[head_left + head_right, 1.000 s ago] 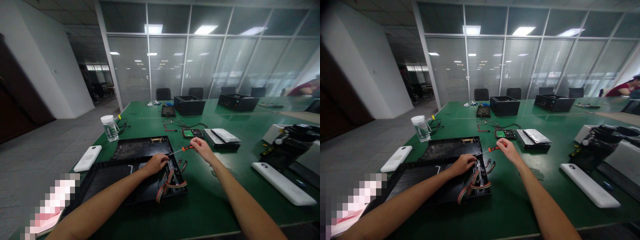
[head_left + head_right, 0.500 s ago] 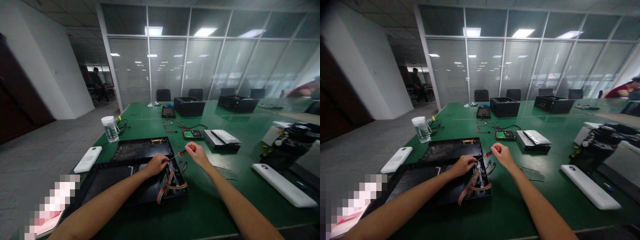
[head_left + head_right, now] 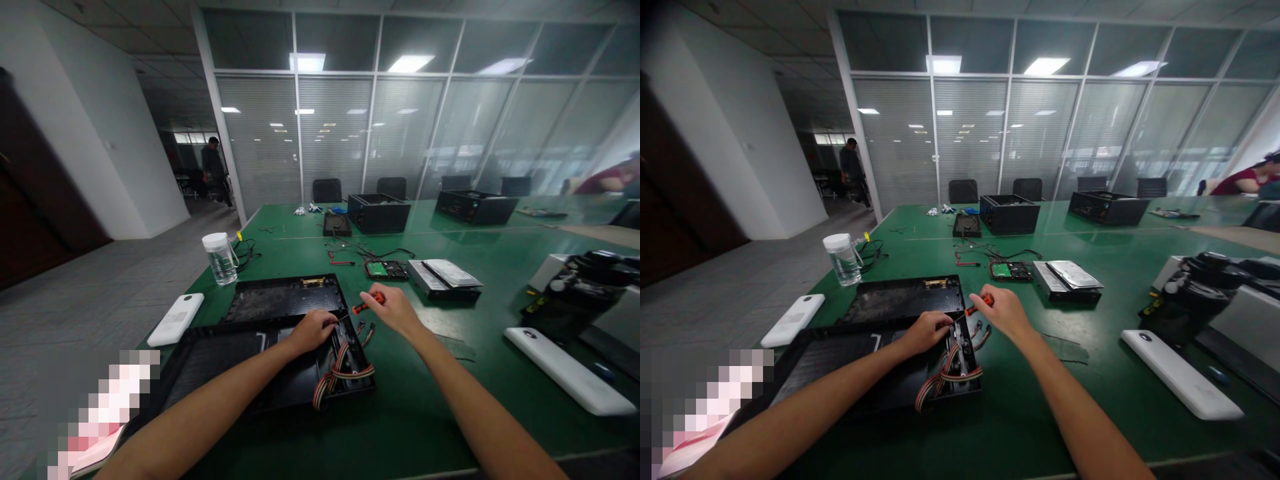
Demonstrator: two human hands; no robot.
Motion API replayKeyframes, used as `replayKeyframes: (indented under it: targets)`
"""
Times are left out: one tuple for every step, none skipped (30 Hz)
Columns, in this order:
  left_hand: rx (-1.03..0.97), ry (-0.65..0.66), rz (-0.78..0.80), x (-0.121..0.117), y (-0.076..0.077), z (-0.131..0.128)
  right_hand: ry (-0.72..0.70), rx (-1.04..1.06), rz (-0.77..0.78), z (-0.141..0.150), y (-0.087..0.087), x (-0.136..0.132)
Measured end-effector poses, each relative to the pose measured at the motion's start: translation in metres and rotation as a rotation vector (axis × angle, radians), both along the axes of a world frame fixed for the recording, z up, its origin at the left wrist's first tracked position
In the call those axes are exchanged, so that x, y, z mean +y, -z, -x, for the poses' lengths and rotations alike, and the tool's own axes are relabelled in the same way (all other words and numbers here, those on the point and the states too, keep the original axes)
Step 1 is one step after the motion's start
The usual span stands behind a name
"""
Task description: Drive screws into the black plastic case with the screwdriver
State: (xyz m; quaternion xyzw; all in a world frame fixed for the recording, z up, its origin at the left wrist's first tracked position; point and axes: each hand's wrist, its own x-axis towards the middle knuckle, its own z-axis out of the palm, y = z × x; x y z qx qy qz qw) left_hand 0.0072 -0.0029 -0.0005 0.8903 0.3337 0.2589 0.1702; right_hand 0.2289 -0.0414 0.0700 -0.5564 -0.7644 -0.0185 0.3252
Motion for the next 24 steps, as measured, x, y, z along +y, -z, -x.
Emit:
replayKeyframes:
  targets:
    - [-0.002,-0.004,0.003,0.000,0.000,0.000,0.010,-0.091,0.003,0.005,-0.010,-0.004]
    - [-0.004,-0.010,0.005,0.000,0.001,0.000,0.007,-0.171,0.012,0.011,-0.020,-0.007]
    - [-0.006,-0.018,0.005,0.000,0.001,-0.001,-0.002,-0.232,0.026,0.017,-0.030,-0.009]
    - [-0.009,-0.026,0.003,0.000,0.001,-0.001,-0.015,-0.272,0.048,0.024,-0.039,-0.011]
    - [-0.011,-0.031,0.000,0.000,0.002,-0.001,-0.033,-0.295,0.076,0.031,-0.048,-0.011]
    - [-0.012,-0.033,-0.004,0.000,0.002,-0.001,-0.050,-0.313,0.106,0.037,-0.055,-0.010]
    - [-0.013,-0.034,-0.007,0.001,0.002,-0.001,-0.062,-0.332,0.136,0.043,-0.060,-0.008]
    - [-0.011,-0.033,-0.009,0.001,0.002,-0.001,-0.065,-0.358,0.160,0.049,-0.064,-0.006]
    - [-0.009,-0.032,-0.010,0.001,0.003,-0.001,-0.052,-0.391,0.175,0.053,-0.067,-0.004]
    - [-0.005,-0.032,-0.010,0.001,0.003,-0.001,-0.017,-0.424,0.180,0.056,-0.068,-0.002]
    - [0.000,-0.033,-0.012,0.001,0.003,-0.001,0.035,-0.452,0.182,0.059,-0.069,0.000]
    - [0.002,-0.034,-0.015,0.001,0.004,-0.001,0.091,-0.469,0.182,0.060,-0.069,0.000]
    - [0.001,-0.035,-0.019,0.002,0.004,-0.001,0.135,-0.474,0.182,0.061,-0.068,0.001]
    - [-0.002,-0.036,-0.023,0.002,0.005,-0.001,0.152,-0.470,0.180,0.061,-0.067,0.000]
    - [-0.005,-0.037,-0.024,0.002,0.005,-0.001,0.135,-0.460,0.175,0.060,-0.067,-0.001]
    - [-0.006,-0.039,-0.024,0.002,0.005,-0.001,0.098,-0.450,0.171,0.059,-0.066,-0.002]
    - [-0.005,-0.043,-0.022,0.001,0.005,-0.001,0.060,-0.448,0.171,0.057,-0.066,-0.003]
    - [-0.003,-0.045,-0.019,0.001,0.005,-0.002,0.040,-0.454,0.173,0.056,-0.065,-0.003]
    - [0.001,-0.044,-0.017,0.001,0.004,-0.002,0.043,-0.468,0.182,0.055,-0.066,-0.004]
    - [0.003,-0.041,-0.017,0.000,0.003,-0.002,0.069,-0.483,0.193,0.054,-0.066,-0.004]
    - [0.003,-0.036,-0.021,0.000,0.002,-0.002,0.104,-0.491,0.202,0.054,-0.067,-0.004]
    - [0.004,-0.032,-0.026,-0.001,0.001,-0.002,0.124,-0.491,0.207,0.054,-0.067,-0.004]
    - [0.007,-0.030,-0.030,-0.001,0.001,-0.002,0.115,-0.482,0.209,0.054,-0.068,-0.004]
    - [0.011,-0.032,-0.033,-0.001,0.001,-0.002,0.086,-0.471,0.213,0.054,-0.069,-0.004]
